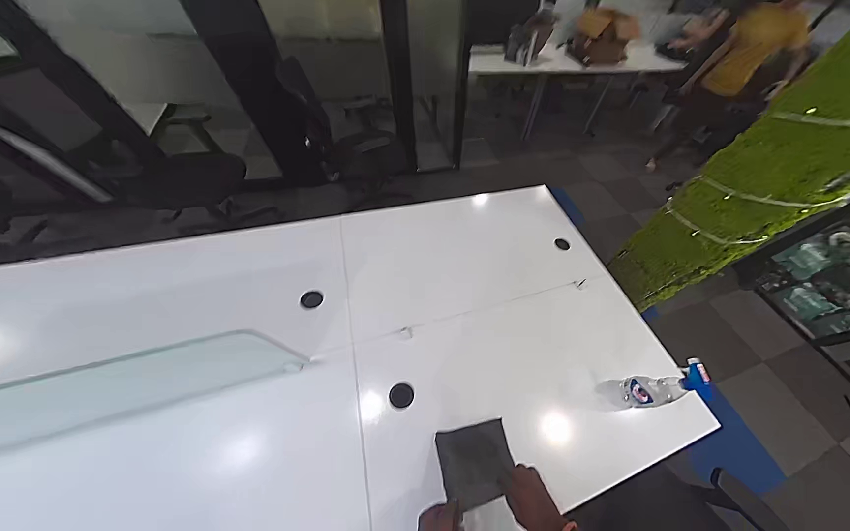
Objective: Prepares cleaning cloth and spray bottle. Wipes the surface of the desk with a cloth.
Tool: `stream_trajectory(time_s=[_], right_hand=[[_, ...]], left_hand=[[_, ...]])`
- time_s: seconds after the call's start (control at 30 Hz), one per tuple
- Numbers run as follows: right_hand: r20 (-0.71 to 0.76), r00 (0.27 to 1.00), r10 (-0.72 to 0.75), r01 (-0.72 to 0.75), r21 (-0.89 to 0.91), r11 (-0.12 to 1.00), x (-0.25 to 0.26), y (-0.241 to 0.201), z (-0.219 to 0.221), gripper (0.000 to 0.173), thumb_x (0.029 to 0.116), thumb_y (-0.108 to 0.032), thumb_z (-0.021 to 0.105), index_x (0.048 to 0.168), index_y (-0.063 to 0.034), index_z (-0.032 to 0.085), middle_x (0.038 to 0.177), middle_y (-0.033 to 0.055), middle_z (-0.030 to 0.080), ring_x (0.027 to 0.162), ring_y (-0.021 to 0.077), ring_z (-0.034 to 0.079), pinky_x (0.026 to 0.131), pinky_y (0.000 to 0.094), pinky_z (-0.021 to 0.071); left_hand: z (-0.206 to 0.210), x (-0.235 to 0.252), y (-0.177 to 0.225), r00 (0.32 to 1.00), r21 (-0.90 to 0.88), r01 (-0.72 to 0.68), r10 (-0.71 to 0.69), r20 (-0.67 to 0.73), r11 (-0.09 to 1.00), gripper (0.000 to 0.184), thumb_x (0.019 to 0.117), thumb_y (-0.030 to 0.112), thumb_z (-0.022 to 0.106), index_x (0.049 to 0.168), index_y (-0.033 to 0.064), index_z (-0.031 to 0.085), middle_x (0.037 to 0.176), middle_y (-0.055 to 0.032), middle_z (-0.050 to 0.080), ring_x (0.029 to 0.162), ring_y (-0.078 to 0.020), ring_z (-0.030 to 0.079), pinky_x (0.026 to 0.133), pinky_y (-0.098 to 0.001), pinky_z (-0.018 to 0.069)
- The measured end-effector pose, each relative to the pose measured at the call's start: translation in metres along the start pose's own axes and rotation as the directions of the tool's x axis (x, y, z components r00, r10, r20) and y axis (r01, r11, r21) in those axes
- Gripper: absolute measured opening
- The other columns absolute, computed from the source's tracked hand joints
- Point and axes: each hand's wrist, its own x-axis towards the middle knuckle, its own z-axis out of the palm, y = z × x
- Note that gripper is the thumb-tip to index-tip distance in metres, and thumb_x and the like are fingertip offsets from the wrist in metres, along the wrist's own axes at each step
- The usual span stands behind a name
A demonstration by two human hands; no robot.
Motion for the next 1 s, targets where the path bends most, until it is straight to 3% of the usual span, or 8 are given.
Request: stream_trajectory(time_s=[0.1,0.23,0.3,0.4,0.6,0.77,0.9,1.0], right_hand=[[0.072,0.995,-0.065,0.061,0.063,0.996,-0.011,0.001,0.013,0.029,0.0982,-0.017,0.056,0.120,-0.0080,0.072,0.122,0.0163,0.069,0.116,0.0359,0.065,0.098,0.0544,0.0517],[0.173,0.964,-0.203,0.180,0.138,0.974,-0.017,0.014,0.041,0.046,0.0990,-0.048,0.057,0.123,-0.0104,0.069,0.134,0.0102,0.065,0.132,0.0269,0.056,0.111,0.0465,0.0438],[0.140,0.971,-0.194,0.178,0.120,0.977,-0.014,0.012,0.057,0.044,0.1002,-0.047,0.054,0.120,-0.0123,0.071,0.131,0.0089,0.066,0.132,0.0260,0.056,0.113,0.0472,0.0419],[0.017,0.982,-0.188,0.187,0.036,0.982,-0.004,0.000,0.087,0.035,0.1026,-0.038,0.051,0.122,-0.0179,0.071,0.129,0.0082,0.067,0.127,0.0295,0.058,0.109,0.0519,0.0442],[-0.248,0.951,-0.185,0.142,-0.180,0.973,0.042,-0.029,0.142,0.080,0.0854,-0.078,0.045,0.151,-0.0333,0.050,0.163,0.0113,0.038,0.152,0.0410,0.030,0.116,0.0720,0.0206],[-0.186,0.967,-0.175,0.130,-0.236,0.963,0.017,-0.039,0.163,0.067,0.0935,-0.057,0.042,0.155,-0.0315,0.046,0.166,0.0084,0.034,0.155,0.0400,0.024,0.117,0.0741,0.0131],[-0.275,0.938,-0.210,0.164,-0.182,0.970,-0.015,-0.047,0.184,0.049,0.0904,-0.043,0.048,0.131,-0.0263,0.070,0.152,0.0092,0.053,0.147,0.0397,0.038,0.117,0.0688,0.0210],[-0.249,0.950,-0.190,0.146,-0.182,0.972,-0.024,-0.069,0.187,0.047,0.0817,-0.053,0.057,0.115,-0.0239,0.075,0.142,0.0086,0.061,0.139,0.0390,0.046,0.110,0.0674,0.0302]], left_hand=[[-0.008,0.003,-0.014,0.994,0.062,-0.108,0.108,0.006,0.992,0.041,0.1049,0.032,0.057,0.108,-0.0068,0.068,0.086,-0.0164,0.072,0.071,-0.0224,0.070,0.071,-0.0409,0.0601],[-0.012,0.020,-0.038,0.991,0.053,-0.128,0.130,-0.039,0.990,0.033,0.1031,0.028,0.059,0.104,-0.0027,0.070,0.087,-0.0135,0.074,0.068,-0.0210,0.072,0.066,-0.0390,0.0619],[-0.013,0.032,-0.058,0.990,0.072,-0.116,0.121,-0.078,0.991,0.031,0.1025,0.027,0.060,0.104,-0.0021,0.070,0.088,-0.0132,0.074,0.070,-0.0212,0.072,0.068,-0.0397,0.0618],[-0.019,0.045,-0.087,0.982,0.129,-0.118,0.135,-0.133,0.985,0.031,0.1013,0.027,0.061,0.107,-0.0015,0.070,0.091,-0.0142,0.074,0.074,-0.0232,0.073,0.073,-0.0431,0.0617],[-0.020,0.051,-0.116,0.973,0.239,-0.143,0.181,-0.142,0.960,0.032,0.1012,0.030,0.061,0.111,0.0016,0.070,0.090,-0.0117,0.073,0.077,-0.0211,0.073,0.077,-0.0423,0.0615],[-0.020,0.031,-0.137,0.978,0.351,-0.138,0.184,-0.100,0.926,0.030,0.1012,0.031,0.058,0.111,0.0052,0.071,0.089,-0.0094,0.072,0.081,-0.0212,0.070,0.081,-0.0441,0.0582],[-0.032,0.016,-0.165,0.982,0.416,-0.146,0.182,-0.047,0.897,0.031,0.1002,0.031,0.058,0.111,0.0058,0.072,0.088,-0.0099,0.072,0.083,-0.0229,0.070,0.082,-0.0460,0.0570],[-0.056,0.008,-0.183,0.987,0.406,-0.144,0.162,-0.011,0.903,0.030,0.0999,0.029,0.058,0.108,0.0029,0.071,0.090,-0.0126,0.071,0.085,-0.0245,0.069,0.084,-0.0462,0.0565]])
